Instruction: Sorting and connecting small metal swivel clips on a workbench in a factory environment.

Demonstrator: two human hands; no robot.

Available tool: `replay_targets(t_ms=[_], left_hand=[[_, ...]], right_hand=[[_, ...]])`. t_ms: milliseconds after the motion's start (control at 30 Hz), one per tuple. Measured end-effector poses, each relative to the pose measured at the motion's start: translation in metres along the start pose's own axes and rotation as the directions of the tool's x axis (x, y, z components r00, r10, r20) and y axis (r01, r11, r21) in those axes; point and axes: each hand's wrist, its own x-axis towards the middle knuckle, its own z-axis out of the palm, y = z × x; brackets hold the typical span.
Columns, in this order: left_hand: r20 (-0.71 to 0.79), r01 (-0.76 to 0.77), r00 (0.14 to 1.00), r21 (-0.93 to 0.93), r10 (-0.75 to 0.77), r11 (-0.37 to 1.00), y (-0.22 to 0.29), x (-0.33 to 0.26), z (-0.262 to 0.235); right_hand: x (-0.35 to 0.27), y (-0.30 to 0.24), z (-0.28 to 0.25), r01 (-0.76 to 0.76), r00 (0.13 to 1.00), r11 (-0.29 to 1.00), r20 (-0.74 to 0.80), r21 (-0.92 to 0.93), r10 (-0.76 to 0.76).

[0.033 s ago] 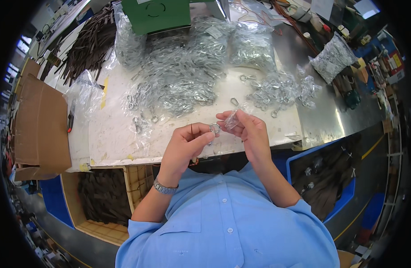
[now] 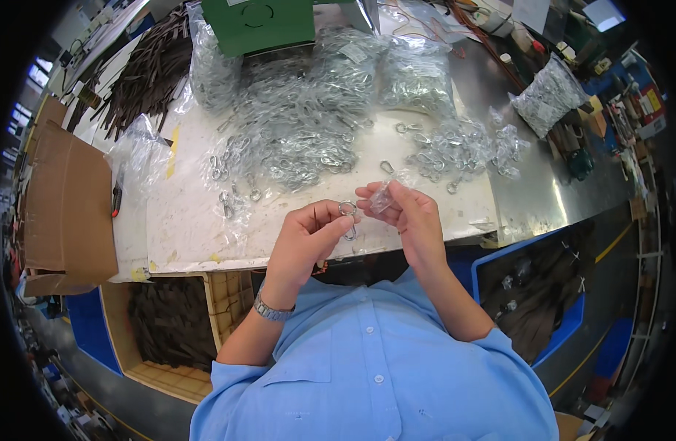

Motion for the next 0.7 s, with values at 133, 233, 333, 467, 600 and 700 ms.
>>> replay_targets(t_ms=[133, 233, 333, 467, 600, 700], left_hand=[[-0.097, -0.119, 0.986, 0.132, 0.132, 0.984, 0.003, -0.002, 0.014], [-0.159, -0.145, 0.973, 0.160, 0.170, 0.976, 0.001, -0.002, 0.015], [-0.161, -0.159, 0.969, 0.185, 0.190, 0.970, -0.003, -0.001, 0.015], [-0.179, -0.178, 0.966, 0.071, 0.188, 0.982, -0.006, 0.000, 0.024], [-0.221, -0.127, 0.962, 0.150, 0.158, 0.980, -0.012, 0.003, 0.027], [-0.223, -0.145, 0.953, 0.253, 0.204, 0.957, -0.013, 0.007, 0.030]], right_hand=[[-0.004, 0.004, 0.005, -0.010, 1.000, 1.000, -0.011, -0.011, 0.010], [-0.005, 0.006, 0.005, 0.002, 1.000, 1.000, 0.000, -0.006, -0.002], [-0.007, 0.005, 0.007, 0.001, 1.000, 1.000, 0.007, 0.005, -0.001], [-0.011, 0.010, 0.011, -0.022, 1.000, 1.000, -0.020, 0.001, 0.022], [-0.016, 0.017, 0.019, -0.011, 1.000, 0.997, -0.007, 0.082, 0.011], [-0.022, 0.018, 0.024, 0.014, 1.000, 0.992, 0.014, 0.126, -0.016]])
